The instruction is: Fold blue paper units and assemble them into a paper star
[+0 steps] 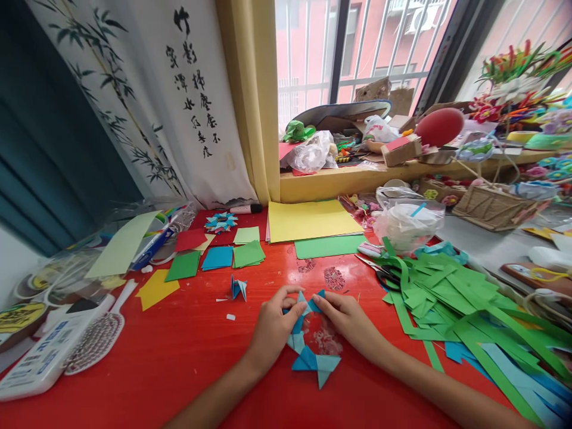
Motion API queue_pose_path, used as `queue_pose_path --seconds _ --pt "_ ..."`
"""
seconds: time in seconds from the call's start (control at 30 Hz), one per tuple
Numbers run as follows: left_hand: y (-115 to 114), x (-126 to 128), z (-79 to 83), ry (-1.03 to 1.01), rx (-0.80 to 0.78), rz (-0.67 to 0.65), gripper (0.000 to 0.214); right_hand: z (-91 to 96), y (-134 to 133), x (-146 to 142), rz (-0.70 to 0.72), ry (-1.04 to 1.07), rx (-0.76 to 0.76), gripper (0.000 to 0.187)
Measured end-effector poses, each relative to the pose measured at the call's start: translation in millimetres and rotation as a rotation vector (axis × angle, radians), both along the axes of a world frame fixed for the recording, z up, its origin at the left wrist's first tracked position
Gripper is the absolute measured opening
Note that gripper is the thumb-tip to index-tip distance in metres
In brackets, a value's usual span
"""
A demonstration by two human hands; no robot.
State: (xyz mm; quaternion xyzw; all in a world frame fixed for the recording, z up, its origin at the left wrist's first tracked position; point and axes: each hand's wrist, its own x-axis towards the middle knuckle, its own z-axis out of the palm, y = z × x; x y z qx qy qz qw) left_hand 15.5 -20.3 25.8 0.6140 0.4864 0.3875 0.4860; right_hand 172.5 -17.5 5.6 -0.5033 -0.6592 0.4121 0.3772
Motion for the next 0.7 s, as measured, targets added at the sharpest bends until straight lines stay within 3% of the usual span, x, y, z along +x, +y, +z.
queue_pose_path --seconds 0.13,0.3,0.47,0.6,0.7 --pt "5 -1 -8.5 -0.02 -0.007 0.032 0.023 -3.2 3 0 0.056 0.042 -0.05 0.037" --pt "3 1 -10.7 -0.074 -0.031 0.055 0.023 -4.9 -1 -3 0.017 0.128 -0.094 0.039" --pt "5 1 -9.2 -0.137 -0.118 -0.024 0.024 -4.1 -2 -4 -0.026 0.152 -0.08 0.039" --pt "6 0 -12.8 -0.031 -0.062 -0.103 0.026 -5.2 -2 -3 -0.015 0.142 -0.077 0.038" --pt "8 -4 -8.8 0.193 0.031 -0.2 0.026 -5.5 0 -2 0.059 0.108 -0.091 0.037"
